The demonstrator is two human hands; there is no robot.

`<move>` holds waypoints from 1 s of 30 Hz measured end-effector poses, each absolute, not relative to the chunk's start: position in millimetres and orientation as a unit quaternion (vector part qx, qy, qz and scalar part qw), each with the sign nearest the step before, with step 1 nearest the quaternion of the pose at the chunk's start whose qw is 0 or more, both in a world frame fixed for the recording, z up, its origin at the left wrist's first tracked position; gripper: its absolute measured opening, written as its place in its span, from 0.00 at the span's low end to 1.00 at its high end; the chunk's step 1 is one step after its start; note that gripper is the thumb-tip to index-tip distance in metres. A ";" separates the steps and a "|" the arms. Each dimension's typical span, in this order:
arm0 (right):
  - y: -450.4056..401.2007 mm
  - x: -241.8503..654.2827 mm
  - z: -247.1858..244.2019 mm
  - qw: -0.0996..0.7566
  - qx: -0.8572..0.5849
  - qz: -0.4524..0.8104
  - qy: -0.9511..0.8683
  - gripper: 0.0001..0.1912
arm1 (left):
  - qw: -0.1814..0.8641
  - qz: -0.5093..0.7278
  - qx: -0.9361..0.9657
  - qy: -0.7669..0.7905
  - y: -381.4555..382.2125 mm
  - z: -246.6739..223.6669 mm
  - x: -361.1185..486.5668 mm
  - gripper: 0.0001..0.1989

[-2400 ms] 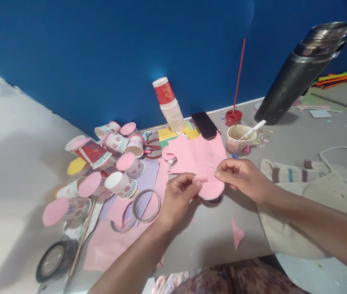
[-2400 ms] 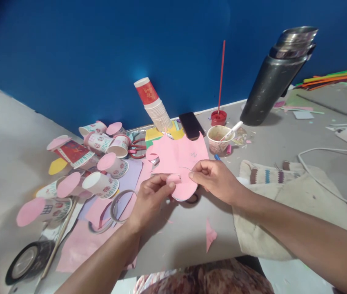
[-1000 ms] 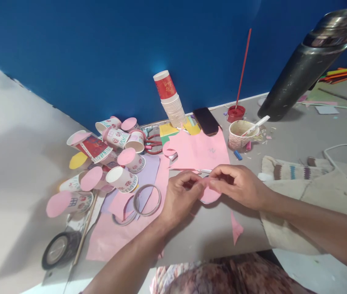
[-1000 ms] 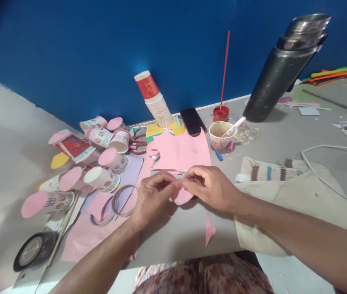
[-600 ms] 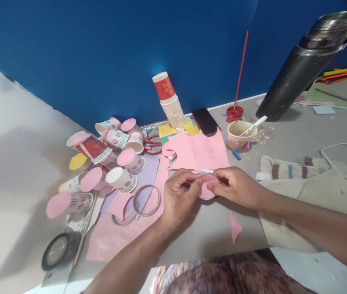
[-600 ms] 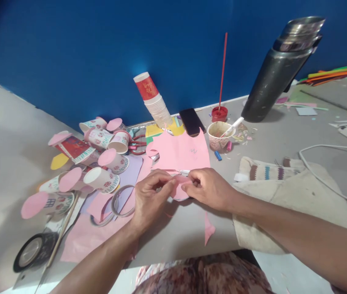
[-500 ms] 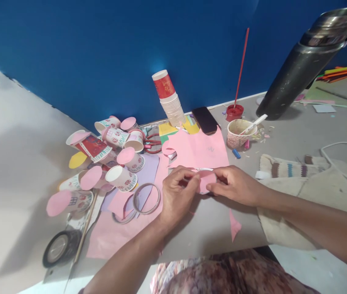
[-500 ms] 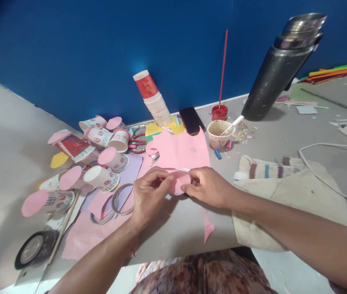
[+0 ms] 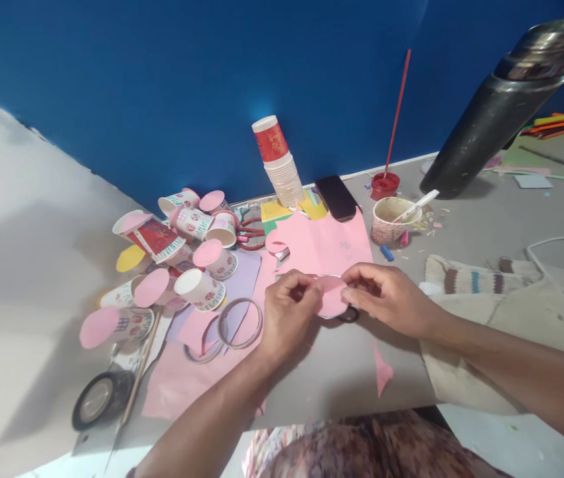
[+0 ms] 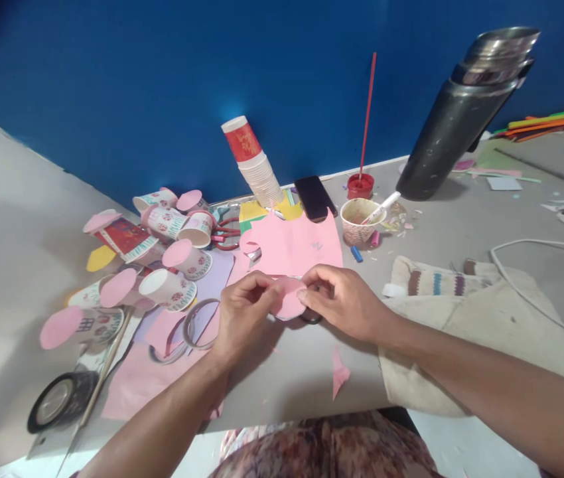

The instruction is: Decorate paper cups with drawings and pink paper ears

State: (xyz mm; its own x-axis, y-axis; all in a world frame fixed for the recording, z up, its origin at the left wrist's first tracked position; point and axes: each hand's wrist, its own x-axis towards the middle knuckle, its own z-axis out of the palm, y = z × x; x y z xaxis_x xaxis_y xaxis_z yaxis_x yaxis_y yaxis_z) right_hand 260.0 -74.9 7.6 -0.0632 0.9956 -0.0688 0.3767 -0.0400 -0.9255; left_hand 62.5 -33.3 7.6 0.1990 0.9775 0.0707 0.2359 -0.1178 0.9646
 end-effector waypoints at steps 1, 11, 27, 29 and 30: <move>-74.6 260.6 7.5 0.368 -0.576 0.450 -0.575 0.13 | 0.461 0.411 0.615 0.491 -32.0 7.8 62.2 0.08; -75.7 260.0 7.6 0.339 -0.540 0.530 -0.559 0.20 | 0.464 0.451 0.602 0.467 -34.8 9.2 64.5 0.08; -73.7 257.9 12.9 0.368 -0.578 0.371 -0.627 0.10 | 0.470 0.403 0.641 0.454 -42.0 3.1 68.3 0.08; -73.4 257.6 11.3 0.357 -0.579 0.365 -0.636 0.12 | 0.482 0.379 0.644 0.458 -42.5 3.1 68.0 0.09; -73.2 257.8 9.8 0.350 -0.580 0.360 -0.642 0.13 | 0.491 0.362 0.646 0.459 -42.5 3.0 67.6 0.09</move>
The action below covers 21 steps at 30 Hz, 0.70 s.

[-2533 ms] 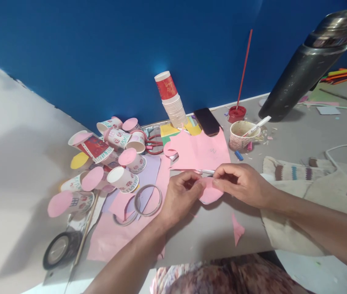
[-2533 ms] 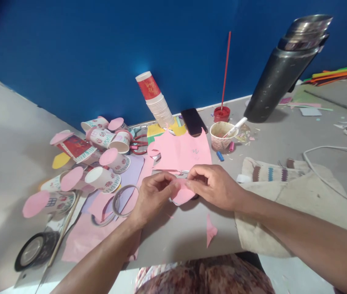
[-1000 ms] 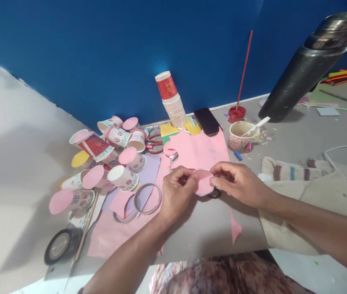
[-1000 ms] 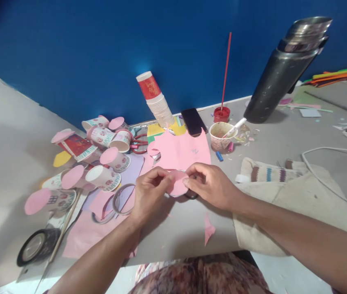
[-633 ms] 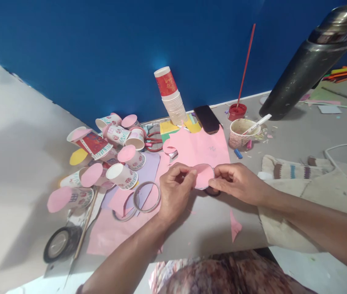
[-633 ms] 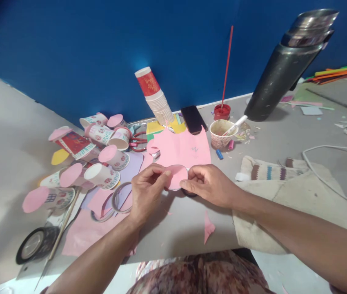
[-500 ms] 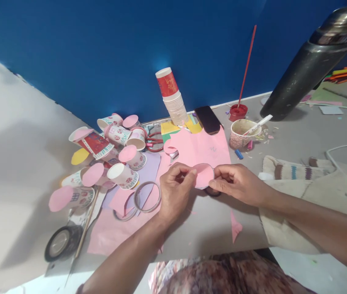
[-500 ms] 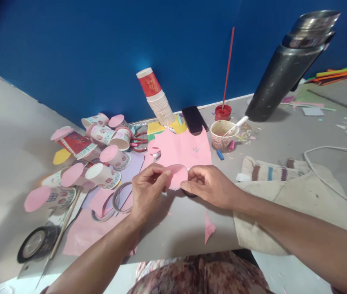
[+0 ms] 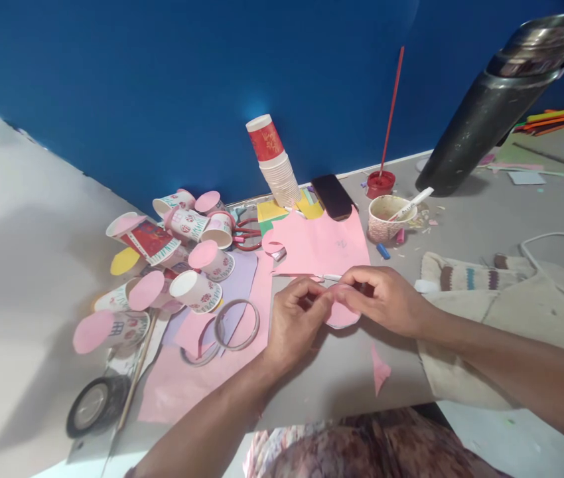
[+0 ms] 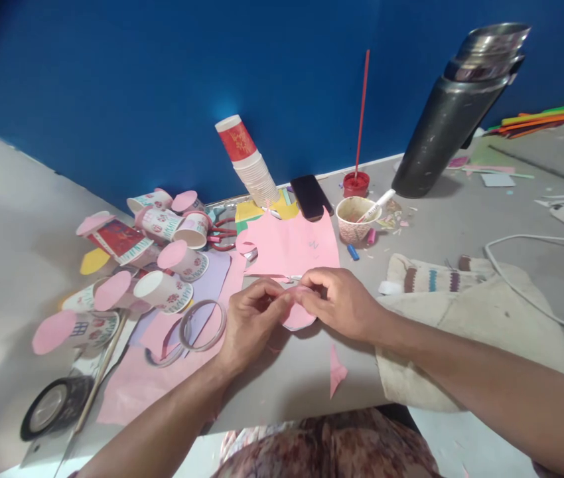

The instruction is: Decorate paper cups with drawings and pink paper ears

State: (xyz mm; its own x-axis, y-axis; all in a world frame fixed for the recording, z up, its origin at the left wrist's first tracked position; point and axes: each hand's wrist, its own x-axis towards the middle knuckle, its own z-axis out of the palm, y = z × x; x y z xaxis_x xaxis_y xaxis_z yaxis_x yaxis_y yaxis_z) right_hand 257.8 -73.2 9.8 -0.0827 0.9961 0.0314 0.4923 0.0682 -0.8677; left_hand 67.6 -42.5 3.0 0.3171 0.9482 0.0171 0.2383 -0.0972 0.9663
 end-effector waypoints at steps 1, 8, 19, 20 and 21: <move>-73.1 258.1 8.1 0.341 -0.580 0.353 -0.650 0.12 | 0.499 0.342 0.651 0.459 -42.2 3.1 67.0 0.10; -73.6 260.5 6.7 0.282 -0.560 0.316 -0.713 0.10 | 0.488 0.229 0.729 0.422 -37.8 7.8 60.7 0.10; -72.5 264.0 -15.9 0.179 -0.570 0.171 -0.783 0.03 | 0.462 0.470 0.526 0.537 -11.7 18.9 50.6 0.09; -73.0 262.9 -17.2 0.159 -0.574 0.169 -0.785 0.04 | 0.472 0.477 0.514 0.534 -11.4 20.0 50.0 0.10; -73.3 261.7 -17.8 0.142 -0.580 0.168 -0.785 0.04 | 0.481 0.483 0.503 0.531 -11.2 20.7 49.4 0.10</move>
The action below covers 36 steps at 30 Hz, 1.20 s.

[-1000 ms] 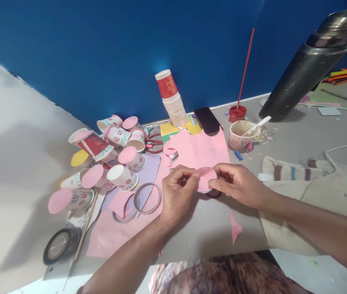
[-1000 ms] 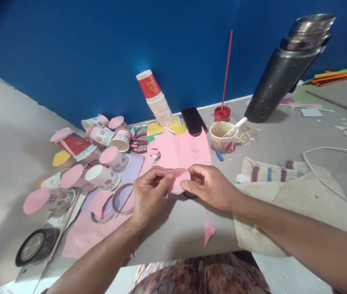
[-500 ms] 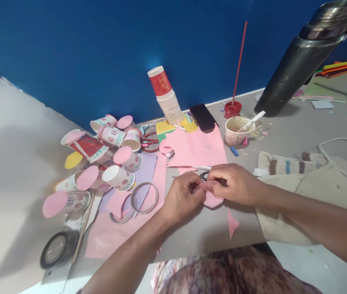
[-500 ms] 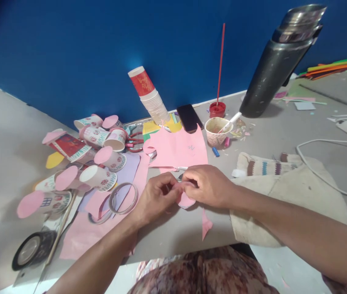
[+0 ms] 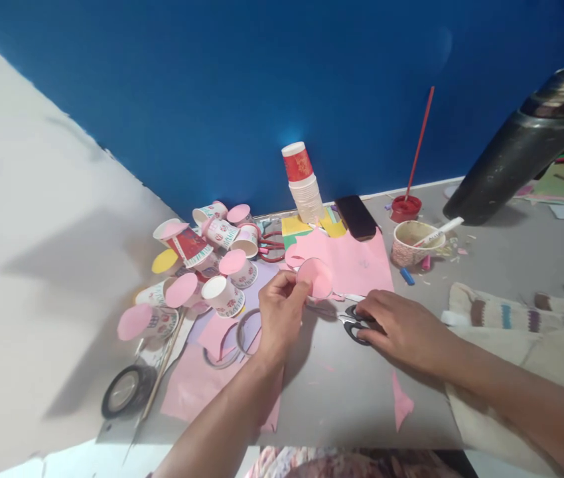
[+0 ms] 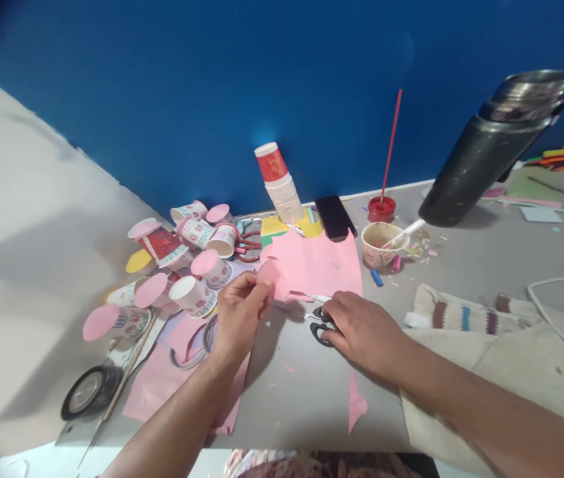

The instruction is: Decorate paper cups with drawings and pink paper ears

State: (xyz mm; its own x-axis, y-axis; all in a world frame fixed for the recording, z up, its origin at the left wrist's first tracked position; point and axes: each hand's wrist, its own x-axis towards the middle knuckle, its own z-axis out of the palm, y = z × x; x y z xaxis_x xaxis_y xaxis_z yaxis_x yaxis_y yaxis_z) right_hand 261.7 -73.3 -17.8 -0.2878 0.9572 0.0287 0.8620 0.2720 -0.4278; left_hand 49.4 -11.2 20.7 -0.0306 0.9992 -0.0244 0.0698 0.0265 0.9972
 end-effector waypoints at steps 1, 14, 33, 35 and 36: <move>-73.5 260.8 -17.8 0.127 -0.585 0.167 -0.783 0.04 | 0.489 0.487 0.495 0.529 -11.1 21.2 48.7 0.11; -61.2 269.1 2.5 0.341 -0.538 0.603 -0.481 0.26 | 0.310 0.597 0.511 0.536 -16.1 49.6 34.1 0.11; -40.4 236.0 54.9 0.558 -0.595 0.329 -0.476 0.23 | 0.556 0.548 0.391 0.488 -13.7 49.9 92.7 0.16; -37.4 233.8 53.5 0.563 -0.598 0.323 -0.470 0.22 | 0.566 0.538 0.392 0.486 -17.0 48.9 93.4 0.15; -36.3 233.9 52.6 0.563 -0.598 0.326 -0.468 0.22 | 0.569 0.530 0.396 0.487 -18.9 49.4 92.4 0.14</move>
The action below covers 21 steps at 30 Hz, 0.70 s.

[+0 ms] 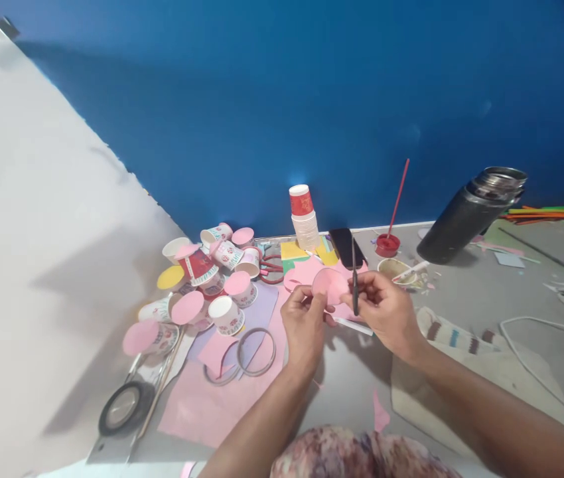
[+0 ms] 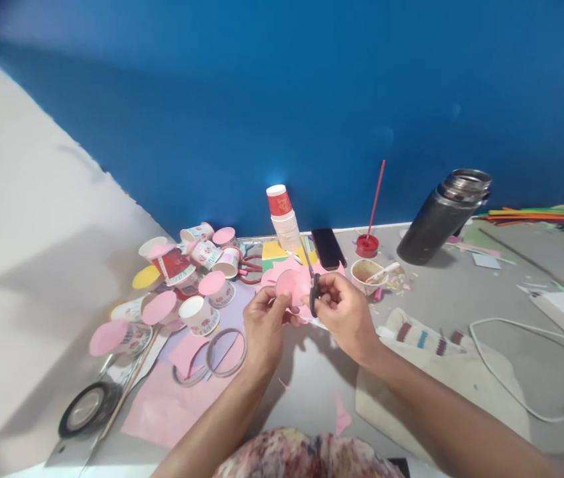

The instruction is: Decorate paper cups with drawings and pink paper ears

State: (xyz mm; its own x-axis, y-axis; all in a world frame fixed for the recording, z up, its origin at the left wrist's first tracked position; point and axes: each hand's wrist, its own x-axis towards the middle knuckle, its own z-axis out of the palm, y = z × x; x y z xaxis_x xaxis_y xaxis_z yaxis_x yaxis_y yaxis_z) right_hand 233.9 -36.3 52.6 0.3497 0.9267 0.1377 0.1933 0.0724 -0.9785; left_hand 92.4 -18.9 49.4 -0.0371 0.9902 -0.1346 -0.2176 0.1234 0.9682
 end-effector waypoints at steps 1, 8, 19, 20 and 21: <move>-35.6 234.6 51.5 0.562 -0.598 0.330 -0.467 0.21 | 0.572 0.522 0.404 0.487 -20.6 50.8 90.3 0.13; -35.1 244.4 46.8 0.503 -0.573 0.411 -0.500 0.20 | 0.584 0.429 0.508 0.465 -19.2 71.4 66.6 0.11; -46.9 247.9 29.4 0.448 -0.493 0.570 -0.481 0.41 | 0.648 0.522 0.334 0.444 -13.0 75.4 69.3 0.15; -48.7 246.2 28.8 0.439 -0.489 0.576 -0.485 0.41 | 0.647 0.527 0.331 0.440 -12.7 76.0 69.9 0.15; -50.3 244.3 28.7 0.430 -0.488 0.581 -0.489 0.40 | 0.648 0.530 0.327 0.438 -12.4 76.1 70.6 0.15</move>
State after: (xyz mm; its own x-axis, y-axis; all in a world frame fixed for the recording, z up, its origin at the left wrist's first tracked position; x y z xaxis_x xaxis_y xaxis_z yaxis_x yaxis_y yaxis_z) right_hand 244.3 -50.3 28.7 -0.1545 0.9770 -0.1471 -0.0224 -0.1523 -0.9881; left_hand 70.6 -12.4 76.1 0.0543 0.9739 -0.2202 -0.4006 0.2233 0.8886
